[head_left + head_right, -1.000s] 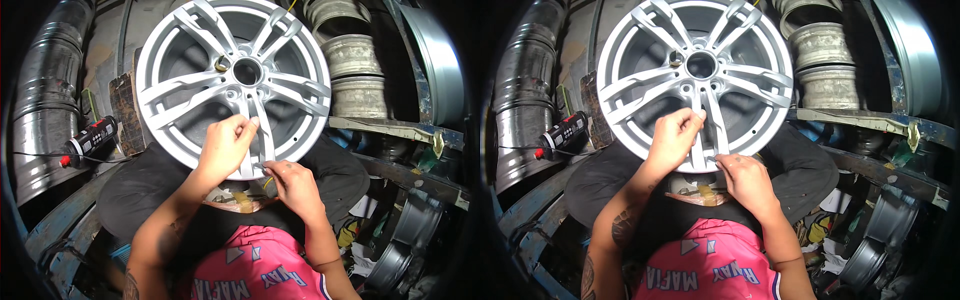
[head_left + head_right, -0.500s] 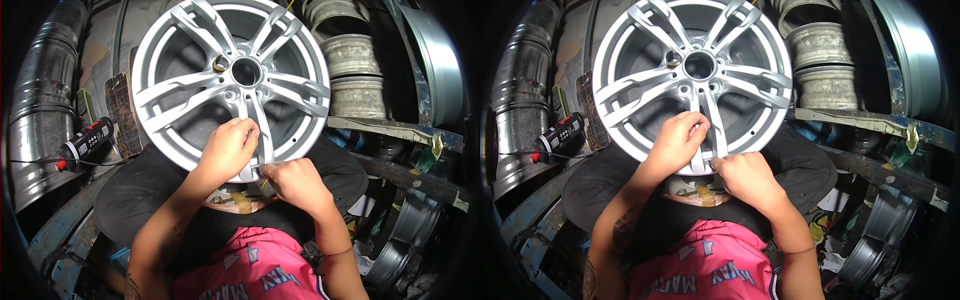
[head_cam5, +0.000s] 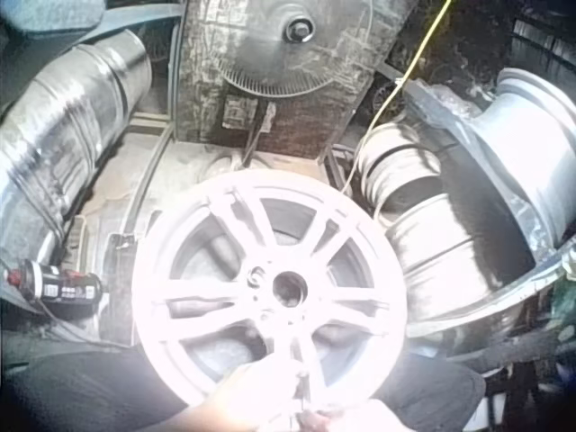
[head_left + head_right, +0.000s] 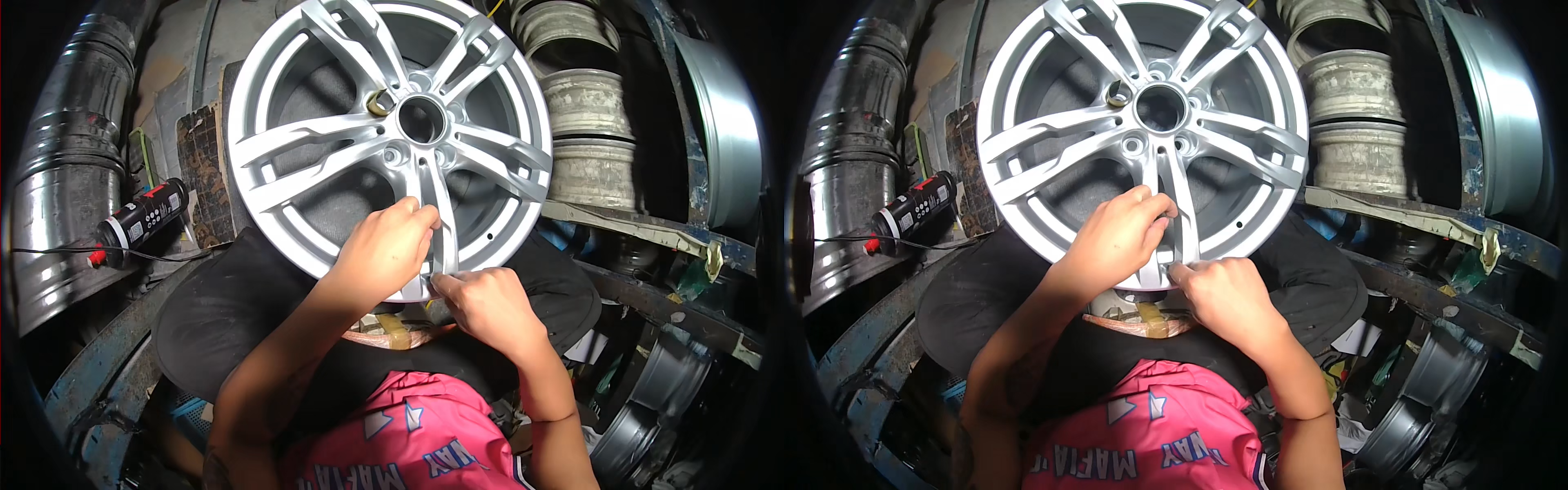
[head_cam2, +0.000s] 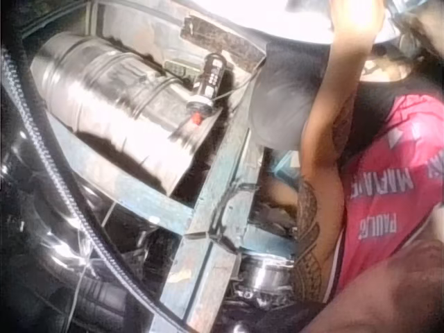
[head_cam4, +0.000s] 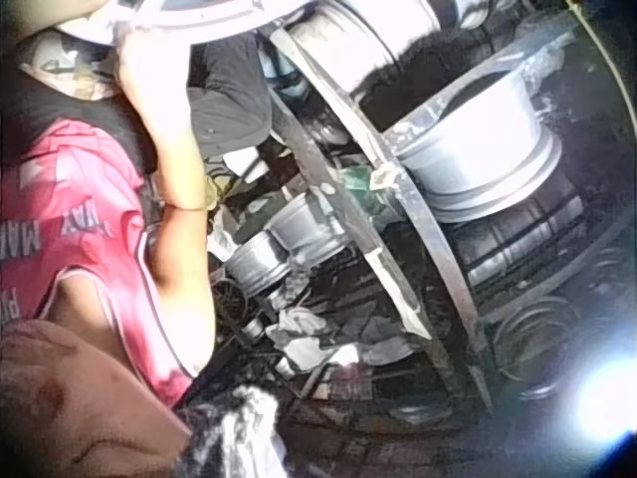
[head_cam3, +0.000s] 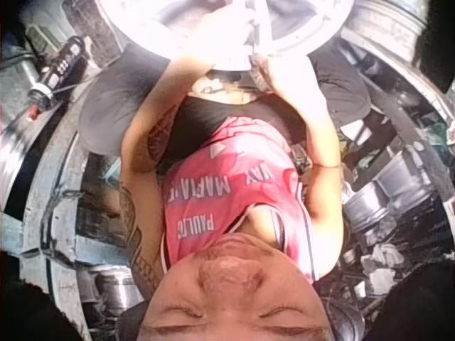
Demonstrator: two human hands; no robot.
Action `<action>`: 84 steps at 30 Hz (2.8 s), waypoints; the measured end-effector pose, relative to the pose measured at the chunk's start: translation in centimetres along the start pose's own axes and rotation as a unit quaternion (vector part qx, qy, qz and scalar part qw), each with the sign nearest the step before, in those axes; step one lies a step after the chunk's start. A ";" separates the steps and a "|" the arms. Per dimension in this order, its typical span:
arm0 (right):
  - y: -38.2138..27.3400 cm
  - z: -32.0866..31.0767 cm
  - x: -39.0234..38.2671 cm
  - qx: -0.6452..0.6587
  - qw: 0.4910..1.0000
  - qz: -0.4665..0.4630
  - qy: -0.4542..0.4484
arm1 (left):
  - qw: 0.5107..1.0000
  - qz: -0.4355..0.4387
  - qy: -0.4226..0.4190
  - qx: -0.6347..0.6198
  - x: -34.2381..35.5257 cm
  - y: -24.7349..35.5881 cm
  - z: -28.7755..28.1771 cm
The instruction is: The person sands and smooths the surface of an alloy wheel rim by hand using a small piece of sandpaper, focusing on the spokes and the central area around the lug holes.
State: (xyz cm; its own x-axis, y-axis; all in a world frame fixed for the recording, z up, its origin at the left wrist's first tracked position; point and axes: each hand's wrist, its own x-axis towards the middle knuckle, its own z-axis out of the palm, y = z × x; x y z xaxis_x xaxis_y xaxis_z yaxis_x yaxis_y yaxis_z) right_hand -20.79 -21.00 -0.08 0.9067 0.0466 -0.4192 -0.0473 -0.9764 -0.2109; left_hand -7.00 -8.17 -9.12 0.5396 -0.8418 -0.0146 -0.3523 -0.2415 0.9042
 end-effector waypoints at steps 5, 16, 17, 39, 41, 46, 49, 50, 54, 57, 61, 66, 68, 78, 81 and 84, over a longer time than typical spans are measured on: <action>-0.8 -0.6 0.8 -0.030 1.000 0.001 0.003 | 1.000 -0.014 -0.010 0.013 0.2 -0.2 0.1; -1.7 -1.6 0.1 -0.064 0.998 0.013 0.012 | 1.000 0.005 0.014 0.026 0.1 -0.6 0.6; -1.8 -1.5 -0.1 -0.074 0.996 0.022 0.039 | 0.999 -0.002 0.005 0.033 0.1 -0.4 0.5; -2.6 1.4 -0.2 -0.027 0.995 0.049 0.087 | 0.998 0.010 -0.001 0.069 -0.1 0.1 0.4; -2.0 1.5 -0.1 -0.009 0.995 0.043 0.087 | 0.998 0.010 -0.003 0.069 0.0 0.1 0.4; -2.3 0.8 0.2 -0.046 0.996 0.042 0.061 | 0.998 0.017 0.001 0.065 0.0 0.0 0.5; -1.0 0.7 0.7 0.044 0.998 0.003 0.042 | 0.997 0.021 0.002 0.073 0.0 0.1 0.3; -0.6 0.3 0.6 0.051 0.998 0.009 0.028 | 0.997 0.018 0.003 0.071 0.0 0.2 0.3; -1.5 0.2 1.0 0.044 0.999 0.012 0.015 | 0.998 0.009 -0.006 0.062 0.2 -0.1 0.4; -1.3 -0.1 0.9 0.082 0.996 0.008 0.019 | 0.998 0.010 -0.003 0.066 0.1 -0.1 0.2; -1.2 0.2 0.8 0.069 0.997 0.032 0.020 | 0.997 0.005 -0.016 0.073 0.2 -0.1 0.4; -1.1 0.6 0.2 0.115 0.989 0.074 0.048 | 0.997 -0.003 -0.024 0.071 0.2 0.2 0.1; -1.8 0.0 -0.1 0.045 0.994 0.092 0.030 | 0.997 -0.002 -0.022 0.072 0.2 0.1 0.2; -1.8 1.6 0.8 0.099 0.990 0.073 0.067 | 0.996 0.022 0.000 0.084 -0.1 0.0 0.4; -1.3 0.6 0.3 0.084 0.993 0.075 0.047 | 0.995 0.026 0.003 0.093 -0.2 0.3 0.4; -2.1 1.2 0.6 0.090 0.991 0.086 0.054 | 0.996 0.018 -0.004 0.090 0.0 0.3 0.4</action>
State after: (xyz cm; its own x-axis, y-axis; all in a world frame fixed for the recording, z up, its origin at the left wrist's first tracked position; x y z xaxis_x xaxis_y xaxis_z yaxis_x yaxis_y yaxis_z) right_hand -20.63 -18.67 -1.00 0.9180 -0.1490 -0.3675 -0.2694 -0.9144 -0.3022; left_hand -7.42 -8.40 -9.06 0.5184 -0.8551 0.0123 -0.5024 -0.2929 0.8135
